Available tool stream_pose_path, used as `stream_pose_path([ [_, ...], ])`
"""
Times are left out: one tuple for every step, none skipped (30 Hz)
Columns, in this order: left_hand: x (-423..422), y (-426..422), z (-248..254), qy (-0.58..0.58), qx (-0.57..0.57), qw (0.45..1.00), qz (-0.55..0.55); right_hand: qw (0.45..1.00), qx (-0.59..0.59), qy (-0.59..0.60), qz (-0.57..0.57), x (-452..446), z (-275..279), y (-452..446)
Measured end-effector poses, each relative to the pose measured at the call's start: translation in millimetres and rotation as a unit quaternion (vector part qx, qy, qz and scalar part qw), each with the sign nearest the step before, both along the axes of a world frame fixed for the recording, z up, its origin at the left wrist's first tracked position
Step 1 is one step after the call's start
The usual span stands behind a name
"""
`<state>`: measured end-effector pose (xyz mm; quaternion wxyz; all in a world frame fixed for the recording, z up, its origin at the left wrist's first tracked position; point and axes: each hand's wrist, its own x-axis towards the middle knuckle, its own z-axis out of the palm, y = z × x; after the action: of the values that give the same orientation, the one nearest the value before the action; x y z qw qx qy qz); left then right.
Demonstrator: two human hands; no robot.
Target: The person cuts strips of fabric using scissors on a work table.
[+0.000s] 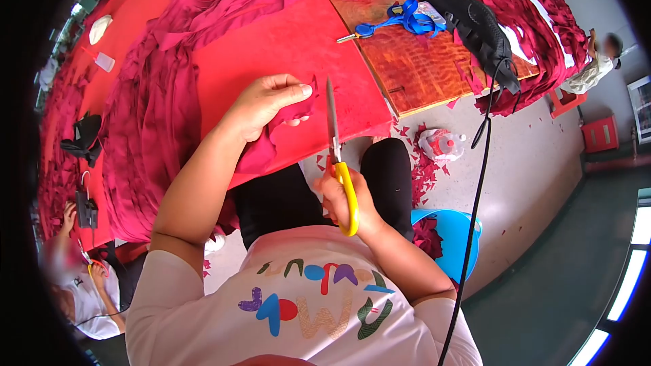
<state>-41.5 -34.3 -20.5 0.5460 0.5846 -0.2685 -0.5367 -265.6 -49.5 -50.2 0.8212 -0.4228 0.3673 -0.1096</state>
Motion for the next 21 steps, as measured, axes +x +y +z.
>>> stream_pose_path([
  [3.3,1.6,2.3,-0.012,0.013,1.0,0.005,0.998,-0.041,-0.039,0.009,-8.2,-2.1,-6.3],
  [7.0,4.2,5.0,-0.023,0.026,0.999,0.012,0.991,-0.136,-0.003,0.004,-10.4,12.3,-12.3],
  [11.1,8.7,10.6,-0.025,0.022,0.999,0.02,0.958,-0.286,0.017,-0.002,-11.9,20.6,-20.4],
  [15.3,13.7,16.2,-0.027,0.02,0.999,0.029,0.897,-0.432,0.095,0.007,-12.9,31.6,-31.9],
  [19.9,15.9,11.6,-0.121,-0.046,0.99,0.051,0.866,-0.481,0.135,-0.005,-5.4,53.6,-37.4],
  [21.6,22.3,13.8,-0.126,-0.045,0.989,0.054,0.825,-0.516,0.23,0.004,5.6,71.5,-44.8],
  [21.3,31.0,16.9,-0.195,-0.057,0.977,0.063,0.786,-0.579,0.217,0.008,17.3,80.9,-51.3],
  [20.0,40.3,20.4,-0.263,-0.069,0.96,0.072,0.739,-0.625,0.252,0.023,33.8,76.7,-60.9],
  [16.5,51.3,22.8,-0.298,-0.037,0.952,0.065,0.699,-0.668,0.257,0.01,53.9,71.3,-65.5],
  [11.7,62.6,16.8,-0.371,-0.024,0.924,0.091,0.668,-0.698,0.259,0.017,72.8,60.1,-68.9],
  [4.5,75.8,16.8,-0.493,-0.006,0.864,0.101,0.62,-0.74,0.261,0.004,95.3,35.5,-74.9],
  [-3.9,87.6,24.8,-0.571,0.007,0.815,0.097,0.595,-0.758,0.266,0.0,112.7,15.8,-77.5],
  [-5.4,100.5,16.5,-0.636,-0.011,0.765,0.107,0.534,-0.794,0.289,0.018,123.3,-0.4,-80.7],
  [-8.7,114.6,12.0,-0.655,0.009,0.746,0.12,0.536,-0.796,0.282,0.012,125.5,3.5,-80.4],
  [-10.3,129.1,8.2,-0.672,0.016,0.729,0.132,0.541,-0.79,0.285,0.051,121.8,6.2,-78.7],
  [-12.9,144.2,4.8,-0.685,0.023,0.714,0.144,0.544,-0.782,0.289,0.094,115.3,8.3,-76.9],
  [-18.0,160.4,6.5,-0.686,0.038,0.712,0.145,0.544,-0.775,0.306,0.104,102.8,17.7,-72.8],
  [-23.0,177.0,11.3,-0.688,0.053,0.71,0.143,0.545,-0.769,0.314,0.118,83.4,24.8,-70.5],
  [-27.6,194.9,16.4,-0.685,0.075,0.715,0.122,0.544,-0.764,0.322,0.13,60.8,31.6,-69.5],
  [-32.4,212.4,22.6,-0.68,0.097,0.719,0.103,0.559,-0.753,0.319,0.138,36.2,38.6,-67.5],
  [-37.2,229.6,31.6,-0.654,0.137,0.74,0.076,0.564,-0.775,0.273,0.087,13.7,30.0,-69.0],
])
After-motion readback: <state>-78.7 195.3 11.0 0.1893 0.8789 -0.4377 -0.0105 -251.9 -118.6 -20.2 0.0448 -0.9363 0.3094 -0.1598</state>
